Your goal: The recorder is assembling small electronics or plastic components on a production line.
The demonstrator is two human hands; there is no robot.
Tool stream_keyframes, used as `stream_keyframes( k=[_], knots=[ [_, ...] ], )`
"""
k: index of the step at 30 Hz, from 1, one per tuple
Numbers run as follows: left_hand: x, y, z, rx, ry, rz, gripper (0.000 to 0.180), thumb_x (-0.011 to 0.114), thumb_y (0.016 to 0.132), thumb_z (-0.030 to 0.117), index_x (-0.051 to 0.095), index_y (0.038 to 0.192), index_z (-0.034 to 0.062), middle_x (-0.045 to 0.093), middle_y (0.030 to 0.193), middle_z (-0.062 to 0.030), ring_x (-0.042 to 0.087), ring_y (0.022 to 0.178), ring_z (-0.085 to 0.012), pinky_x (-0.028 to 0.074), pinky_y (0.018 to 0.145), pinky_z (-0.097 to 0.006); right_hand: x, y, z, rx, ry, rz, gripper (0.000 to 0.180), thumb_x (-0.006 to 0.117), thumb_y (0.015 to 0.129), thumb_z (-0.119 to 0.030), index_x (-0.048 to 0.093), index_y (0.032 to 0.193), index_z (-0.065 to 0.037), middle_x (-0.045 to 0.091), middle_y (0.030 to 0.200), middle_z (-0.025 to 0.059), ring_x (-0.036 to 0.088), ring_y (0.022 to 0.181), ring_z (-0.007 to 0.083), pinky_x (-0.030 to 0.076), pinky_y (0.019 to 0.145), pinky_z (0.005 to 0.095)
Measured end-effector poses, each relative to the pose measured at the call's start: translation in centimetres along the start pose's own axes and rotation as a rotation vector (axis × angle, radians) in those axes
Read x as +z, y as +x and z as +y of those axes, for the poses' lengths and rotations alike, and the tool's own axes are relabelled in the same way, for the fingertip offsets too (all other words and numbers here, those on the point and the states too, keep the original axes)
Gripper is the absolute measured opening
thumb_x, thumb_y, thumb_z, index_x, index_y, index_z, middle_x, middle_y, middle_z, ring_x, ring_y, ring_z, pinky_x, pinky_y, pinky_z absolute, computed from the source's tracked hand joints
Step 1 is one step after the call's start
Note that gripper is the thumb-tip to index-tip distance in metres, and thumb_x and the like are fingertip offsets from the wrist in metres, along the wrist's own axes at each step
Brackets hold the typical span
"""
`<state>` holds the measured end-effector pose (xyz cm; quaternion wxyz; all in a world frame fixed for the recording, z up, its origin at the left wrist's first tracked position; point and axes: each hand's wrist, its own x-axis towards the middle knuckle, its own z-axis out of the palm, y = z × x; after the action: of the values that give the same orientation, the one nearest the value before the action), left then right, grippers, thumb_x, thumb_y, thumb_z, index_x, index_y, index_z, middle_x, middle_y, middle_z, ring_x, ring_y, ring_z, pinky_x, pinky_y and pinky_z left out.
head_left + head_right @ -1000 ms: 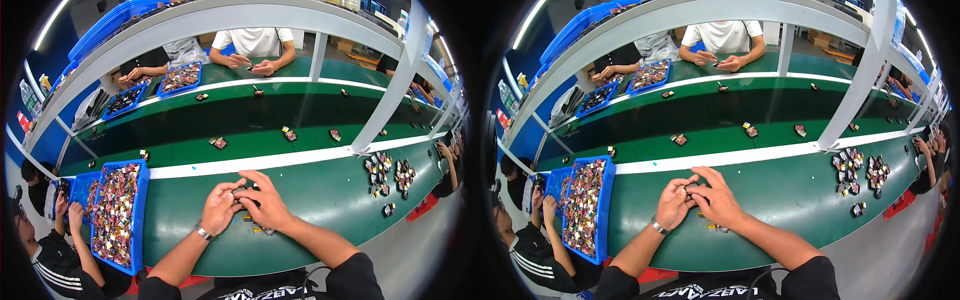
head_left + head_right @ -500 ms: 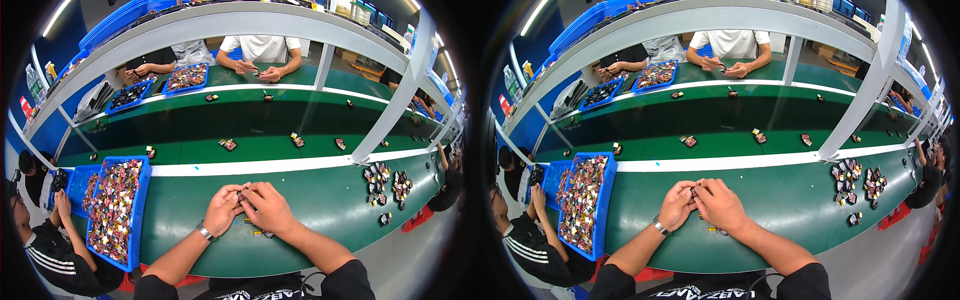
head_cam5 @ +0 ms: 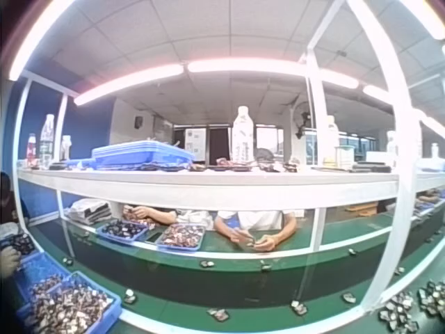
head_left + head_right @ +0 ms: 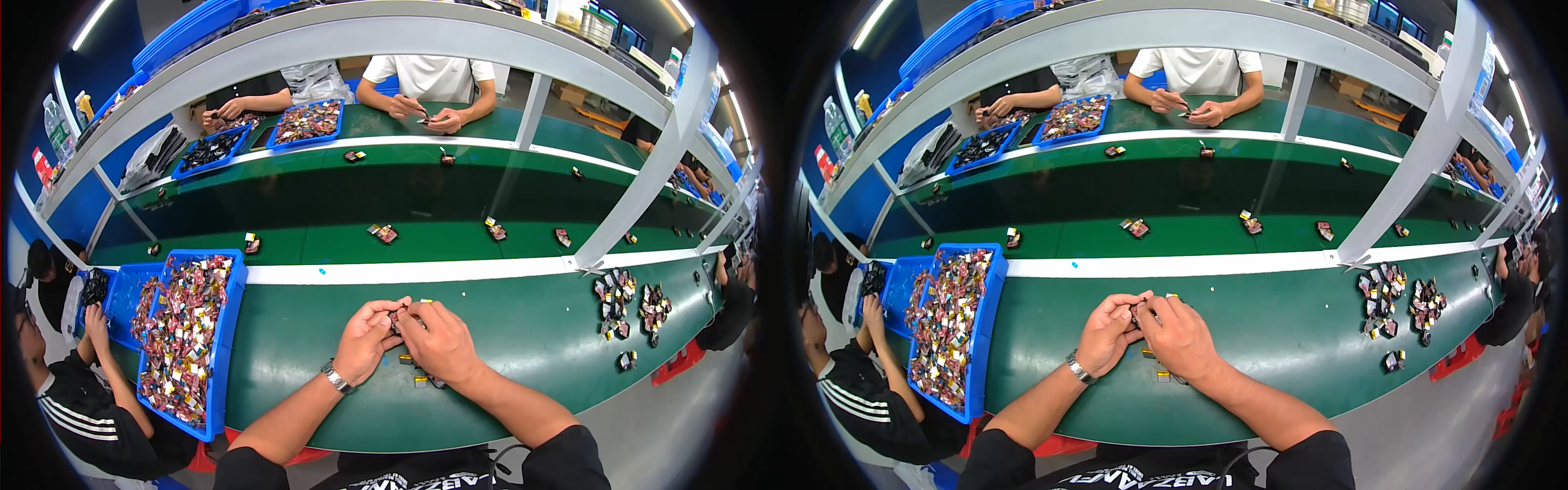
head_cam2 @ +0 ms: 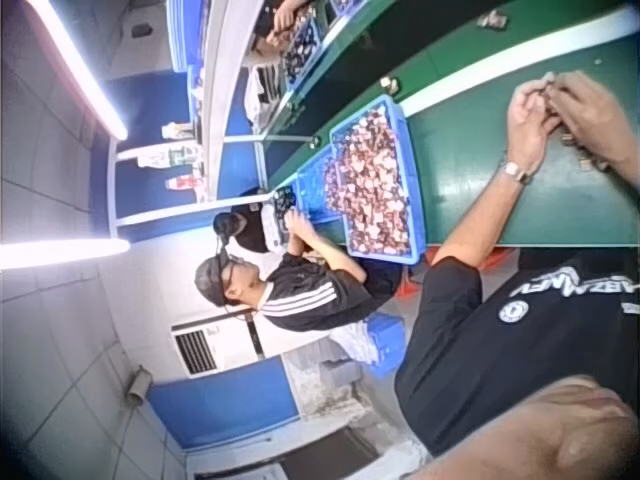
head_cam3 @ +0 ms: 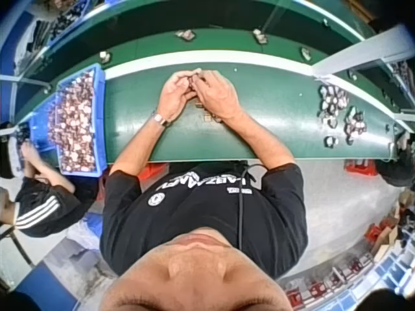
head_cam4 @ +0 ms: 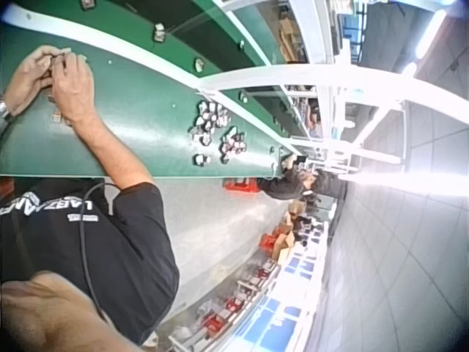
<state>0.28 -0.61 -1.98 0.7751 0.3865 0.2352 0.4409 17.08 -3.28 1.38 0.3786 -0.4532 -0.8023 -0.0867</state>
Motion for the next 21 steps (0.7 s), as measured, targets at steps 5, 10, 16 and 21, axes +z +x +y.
stream_keyframes(
  k=[5, 10, 16, 21],
  knots=[
    [0.2, -0.1, 0.2, 0.003, 0.012, 0.002, 0.024, 0.046, 0.103, 0.009, 0.05, 0.125, 0.0039, 0.049, 0.145, -0.0128, 0.058, 0.12, -0.0189, 0.052, 0.098, -0.037, 0.0, 0.2, -0.1, -0.046, -0.028, 0.03, 0.017, 0.073, 0.075, -0.004, 0.068, 0.091, -0.004, 0.061, 0.091, 0.0062, 0.061, 0.076, 0.0216, 0.052, 0.062, 0.0328],
    [0.5, -0.2, 0.4, 0.017, 0.089, 0.039, 0.023, 0.044, 0.102, 0.005, 0.051, 0.124, 0.0029, 0.05, 0.145, -0.0126, 0.058, 0.119, -0.0166, 0.051, 0.098, -0.034, 0.2, 0.5, -0.2, -0.005, 0.046, 0.042, 0.015, 0.072, 0.075, -0.002, 0.067, 0.089, -0.004, 0.061, 0.091, 0.0062, 0.062, 0.079, 0.023, 0.053, 0.068, 0.033],
    [0.8, -0.2, 0.4, 0.072, 0.332, 0.186, 0.02, 0.048, 0.099, 0.001, 0.055, 0.118, -0.001, 0.063, 0.122, -0.0118, 0.061, 0.107, -0.0122, 0.051, 0.09, -0.027, 0.2, 0.4, -0.4, 0.542, 0.614, 0.02, 0.012, 0.069, 0.083, 0.002, 0.065, 0.094, 0.002, 0.063, 0.094, 0.01, 0.066, 0.078, 0.0178, 0.055, 0.067, 0.0283],
    [0.5, 0.0, -0.5, 0.134, 0.402, 0.195, 0.019, 0.051, 0.097, -0.002, 0.055, 0.116, -0.0023, 0.064, 0.112, -0.01, 0.061, 0.101, -0.0108, 0.051, 0.086, -0.025, 0.6, -0.3, 0.5, 0.527, 0.664, -0.074, 0.017, 0.071, 0.084, 0.0, 0.065, 0.1, 0.003, 0.063, 0.092, 0.0105, 0.068, 0.078, 0.0157, 0.056, 0.066, 0.0255]
  ],
)
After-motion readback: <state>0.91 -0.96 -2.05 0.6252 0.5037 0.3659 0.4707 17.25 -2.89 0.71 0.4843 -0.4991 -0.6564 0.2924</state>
